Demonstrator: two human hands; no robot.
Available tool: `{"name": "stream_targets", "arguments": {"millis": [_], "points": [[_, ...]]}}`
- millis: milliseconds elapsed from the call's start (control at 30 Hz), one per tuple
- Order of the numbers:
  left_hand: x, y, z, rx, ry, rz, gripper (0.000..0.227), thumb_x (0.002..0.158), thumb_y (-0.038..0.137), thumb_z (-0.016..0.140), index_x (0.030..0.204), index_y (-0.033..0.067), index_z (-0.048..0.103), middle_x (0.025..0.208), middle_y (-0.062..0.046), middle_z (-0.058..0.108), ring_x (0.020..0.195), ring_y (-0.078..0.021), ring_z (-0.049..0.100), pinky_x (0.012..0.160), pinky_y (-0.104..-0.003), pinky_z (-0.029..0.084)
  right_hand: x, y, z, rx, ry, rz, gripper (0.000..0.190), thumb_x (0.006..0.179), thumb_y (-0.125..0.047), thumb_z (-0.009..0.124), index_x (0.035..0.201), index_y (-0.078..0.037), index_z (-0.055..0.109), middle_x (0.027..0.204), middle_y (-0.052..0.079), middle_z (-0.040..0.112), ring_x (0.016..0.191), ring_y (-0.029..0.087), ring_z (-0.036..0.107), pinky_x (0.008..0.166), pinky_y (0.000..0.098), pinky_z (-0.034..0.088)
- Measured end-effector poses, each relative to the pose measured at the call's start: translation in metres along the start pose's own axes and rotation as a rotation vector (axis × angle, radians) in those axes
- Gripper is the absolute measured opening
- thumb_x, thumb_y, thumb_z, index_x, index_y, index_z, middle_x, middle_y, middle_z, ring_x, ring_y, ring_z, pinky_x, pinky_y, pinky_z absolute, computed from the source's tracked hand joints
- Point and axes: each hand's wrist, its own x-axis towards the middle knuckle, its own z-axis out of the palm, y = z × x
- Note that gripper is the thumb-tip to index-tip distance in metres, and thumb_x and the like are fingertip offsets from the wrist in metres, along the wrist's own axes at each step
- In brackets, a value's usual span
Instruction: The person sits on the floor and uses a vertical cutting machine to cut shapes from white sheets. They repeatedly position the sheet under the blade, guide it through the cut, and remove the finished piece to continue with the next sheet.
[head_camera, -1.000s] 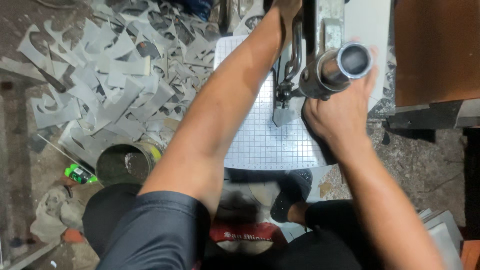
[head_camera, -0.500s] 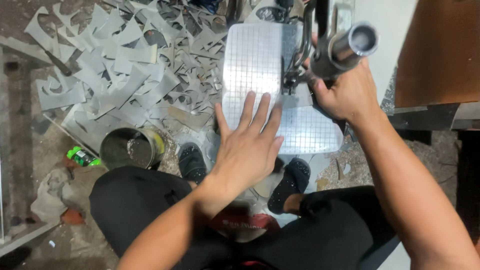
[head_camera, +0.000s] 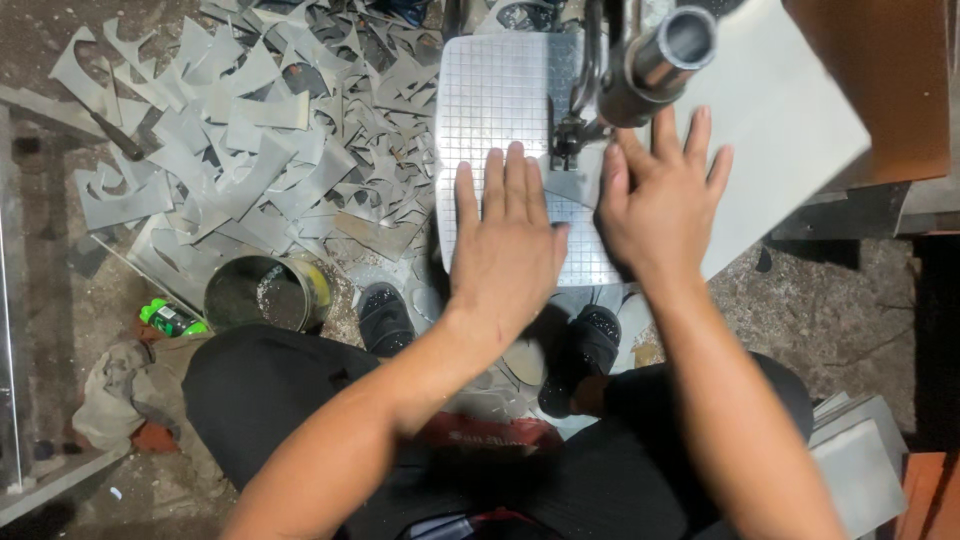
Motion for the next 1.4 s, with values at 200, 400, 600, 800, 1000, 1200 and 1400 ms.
{"name": "stream_targets", "arguments": {"millis": [200,400,600,800,1000,1200,1400], "points": [[0.008,-0.012,-0.003,-0.029,0.025,0.044,0.078,0.096,0.046,0.052,0.149,-0.0097,0.043,0.160,-0.028,0.036,0.149,-0.0414,0.030,0.121,-0.056,0.020,-0.018,-0.032,-0.001,-0.088,-0.088,0.165,0.051,0.108,-0.039,0.042,0.155,-0.020,0.053,0.168,0.022,0.021,0.149,0.060,0.006,0.114,0.0777,0.002],[0.014,-0.016,0.000,0.005,-0.002,0.102,0.078,0.097,0.045,0.053,0.148,-0.0129,0.042,0.158,-0.032,0.036,0.148,-0.0458,0.031,0.123,-0.054,0.020,-0.007,-0.031,-0.002,-0.059,-0.091,0.191,0.045,0.108,-0.036,0.042,0.146,-0.019,0.060,0.170,0.021,0.021,0.150,0.061,0.006,0.114,0.0800,0.002],[0.020,-0.016,0.001,-0.028,0.007,0.097,0.080,0.095,0.043,0.054,0.149,-0.0138,0.042,0.159,-0.032,0.035,0.149,-0.0455,0.031,0.123,-0.053,0.020,-0.002,-0.030,-0.002,-0.058,-0.068,0.167,0.041,0.109,-0.033,0.044,0.142,-0.018,0.064,0.169,0.022,0.024,0.150,0.061,0.007,0.113,0.0806,0.003],[0.024,-0.013,0.004,-0.019,0.029,0.077,0.080,0.095,0.044,0.054,0.149,-0.0138,0.041,0.159,-0.033,0.034,0.150,-0.0454,0.030,0.123,-0.055,0.021,0.004,-0.022,0.000,-0.049,-0.045,0.113,0.039,0.108,-0.029,0.048,0.138,-0.015,0.068,0.167,0.023,0.032,0.151,0.059,0.010,0.115,0.0797,0.004],[0.028,-0.009,0.003,0.045,0.004,0.057,0.078,0.097,0.045,0.050,0.148,-0.0139,0.041,0.159,-0.033,0.033,0.149,-0.0463,0.031,0.123,-0.054,0.022,0.015,-0.008,0.004,-0.090,-0.070,0.049,0.031,0.108,-0.027,0.051,0.124,-0.011,0.073,0.166,0.023,0.040,0.155,0.056,0.011,0.118,0.0771,0.004],[0.031,-0.010,0.002,0.052,-0.003,0.055,0.074,0.100,0.041,0.045,0.148,-0.0150,0.041,0.158,-0.035,0.032,0.149,-0.0464,0.032,0.123,-0.054,0.023,0.023,-0.004,0.005,-0.045,-0.071,0.023,0.037,0.103,-0.024,0.051,0.134,-0.013,0.068,0.160,0.023,0.045,0.156,0.054,0.012,0.119,0.0763,0.004],[0.037,-0.012,0.005,0.017,-0.002,0.042,0.070,0.099,0.034,0.044,0.148,-0.0148,0.040,0.159,-0.034,0.031,0.149,-0.0457,0.030,0.123,-0.053,0.021,0.031,-0.007,0.003,-0.036,-0.043,-0.026,0.059,0.103,-0.022,0.048,0.161,-0.024,0.049,0.162,0.023,0.043,0.152,0.056,0.015,0.115,0.0768,0.003]]}}
